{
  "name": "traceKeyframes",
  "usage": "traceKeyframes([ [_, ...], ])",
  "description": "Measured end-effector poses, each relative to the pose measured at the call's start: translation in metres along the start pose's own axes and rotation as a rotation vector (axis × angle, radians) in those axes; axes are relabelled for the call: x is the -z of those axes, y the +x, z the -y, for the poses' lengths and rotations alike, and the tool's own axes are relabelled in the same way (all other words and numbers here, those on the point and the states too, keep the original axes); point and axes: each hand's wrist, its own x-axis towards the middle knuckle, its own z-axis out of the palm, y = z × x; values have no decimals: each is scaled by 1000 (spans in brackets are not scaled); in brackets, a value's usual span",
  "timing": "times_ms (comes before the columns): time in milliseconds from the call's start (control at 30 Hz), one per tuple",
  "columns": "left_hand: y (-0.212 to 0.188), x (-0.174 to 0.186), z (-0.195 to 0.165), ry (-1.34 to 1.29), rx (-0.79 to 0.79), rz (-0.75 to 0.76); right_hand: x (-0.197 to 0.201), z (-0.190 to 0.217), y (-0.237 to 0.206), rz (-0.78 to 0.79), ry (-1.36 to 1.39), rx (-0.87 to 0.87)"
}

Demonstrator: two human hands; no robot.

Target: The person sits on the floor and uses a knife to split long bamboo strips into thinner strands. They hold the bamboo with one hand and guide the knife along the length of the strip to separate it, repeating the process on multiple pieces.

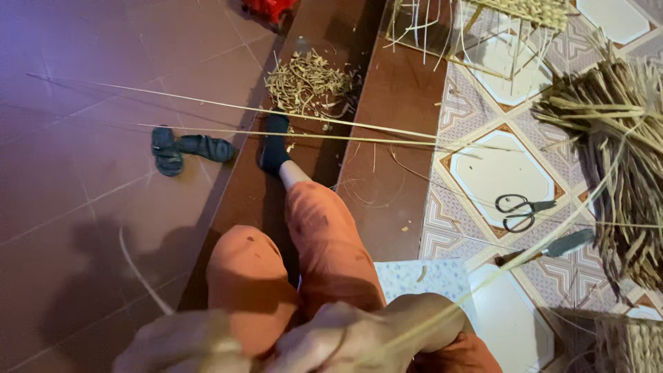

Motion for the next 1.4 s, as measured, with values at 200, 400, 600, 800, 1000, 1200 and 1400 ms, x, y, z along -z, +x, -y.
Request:
traceKeyframes([
  [200,-5,5,-10,26,26,-42,-27,-107,-5,17,-248,-229],
  [400,-6,20,-28,-9,204,-68,2,-43,32,11,-150,-265],
  [600,12,33,37,-18,-63,141,33,108,-49,-7,676,-198],
  [800,11,15,73,0,103,-48,22,87,-164,-428,968,-525],
  [1000,28,-6,56,120,133,-130,36,61,-141,-677,876,-635],
  [1200,50,-23,66,72,175,-165,42,20,-146,-770,992,-687],
  [1400,53,-32,70,50,230,-150,32,39,-149,-409,1297,-482],
])
